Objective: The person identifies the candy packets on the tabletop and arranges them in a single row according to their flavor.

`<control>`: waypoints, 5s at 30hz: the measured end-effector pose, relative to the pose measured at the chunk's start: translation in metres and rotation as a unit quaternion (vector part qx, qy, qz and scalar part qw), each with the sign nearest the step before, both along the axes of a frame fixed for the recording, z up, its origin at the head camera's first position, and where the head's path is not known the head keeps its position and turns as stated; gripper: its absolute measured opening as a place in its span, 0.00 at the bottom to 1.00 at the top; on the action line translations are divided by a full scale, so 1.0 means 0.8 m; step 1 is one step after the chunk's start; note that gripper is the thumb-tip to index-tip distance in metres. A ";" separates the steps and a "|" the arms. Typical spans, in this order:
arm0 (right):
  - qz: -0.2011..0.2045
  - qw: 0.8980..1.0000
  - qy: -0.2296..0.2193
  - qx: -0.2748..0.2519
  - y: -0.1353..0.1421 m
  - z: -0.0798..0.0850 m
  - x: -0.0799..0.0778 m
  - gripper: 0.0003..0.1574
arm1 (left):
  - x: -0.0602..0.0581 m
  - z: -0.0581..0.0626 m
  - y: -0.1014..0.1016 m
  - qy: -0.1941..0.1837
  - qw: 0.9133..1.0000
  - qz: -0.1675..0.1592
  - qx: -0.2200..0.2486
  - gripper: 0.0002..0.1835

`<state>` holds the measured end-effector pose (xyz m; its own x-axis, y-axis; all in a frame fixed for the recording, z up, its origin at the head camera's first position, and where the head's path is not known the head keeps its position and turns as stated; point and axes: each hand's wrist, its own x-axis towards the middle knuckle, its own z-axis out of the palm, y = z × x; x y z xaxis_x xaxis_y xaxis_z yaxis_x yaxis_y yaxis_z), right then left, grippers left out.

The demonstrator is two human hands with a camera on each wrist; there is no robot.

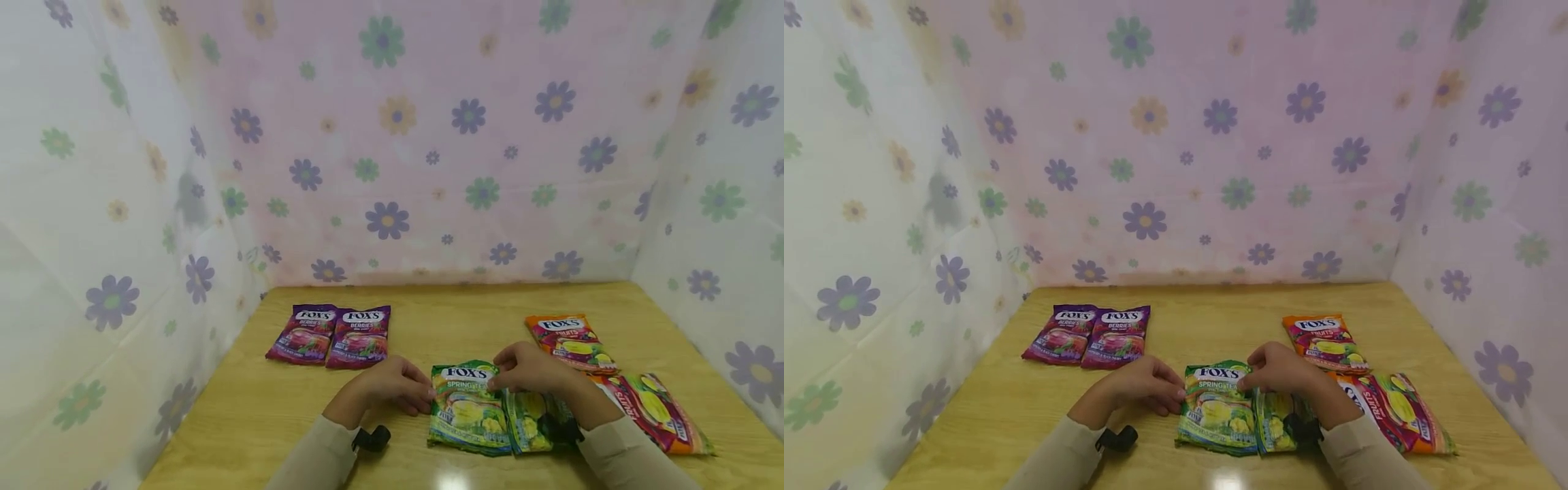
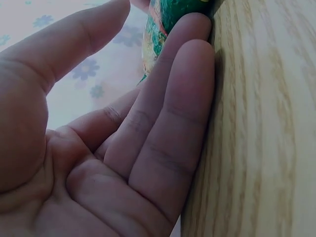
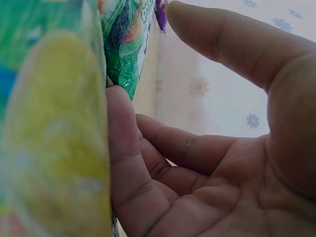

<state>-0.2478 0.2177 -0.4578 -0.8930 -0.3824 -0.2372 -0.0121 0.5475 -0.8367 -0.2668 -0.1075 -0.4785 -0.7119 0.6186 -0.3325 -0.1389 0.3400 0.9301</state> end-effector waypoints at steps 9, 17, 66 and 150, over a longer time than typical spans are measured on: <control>-0.013 1.000 -0.017 -0.014 -0.002 -0.001 0.002 0.44 | 0.002 -0.003 -0.005 -0.008 1.000 -0.003 0.008 0.13; -0.007 1.000 0.002 -0.002 -0.002 0.004 0.002 0.46 | -0.001 -0.002 -0.001 -0.010 1.000 -0.004 0.014 0.14; -0.012 0.995 0.018 -0.097 -0.020 -0.010 0.001 0.60 | -0.016 -0.020 -0.015 -0.083 0.990 0.049 0.102 0.23; -0.127 0.937 0.073 -0.317 -0.109 -0.032 -0.049 0.38 | -0.049 -0.021 -0.043 0.154 0.915 0.343 0.146 0.18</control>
<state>-0.2867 0.1306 -0.4834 -0.9794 -0.1767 0.0975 -0.0883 -0.0589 -0.9944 -0.3063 -0.1417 -0.4952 -0.9981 0.0208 0.0583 0.0584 0.0010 0.9983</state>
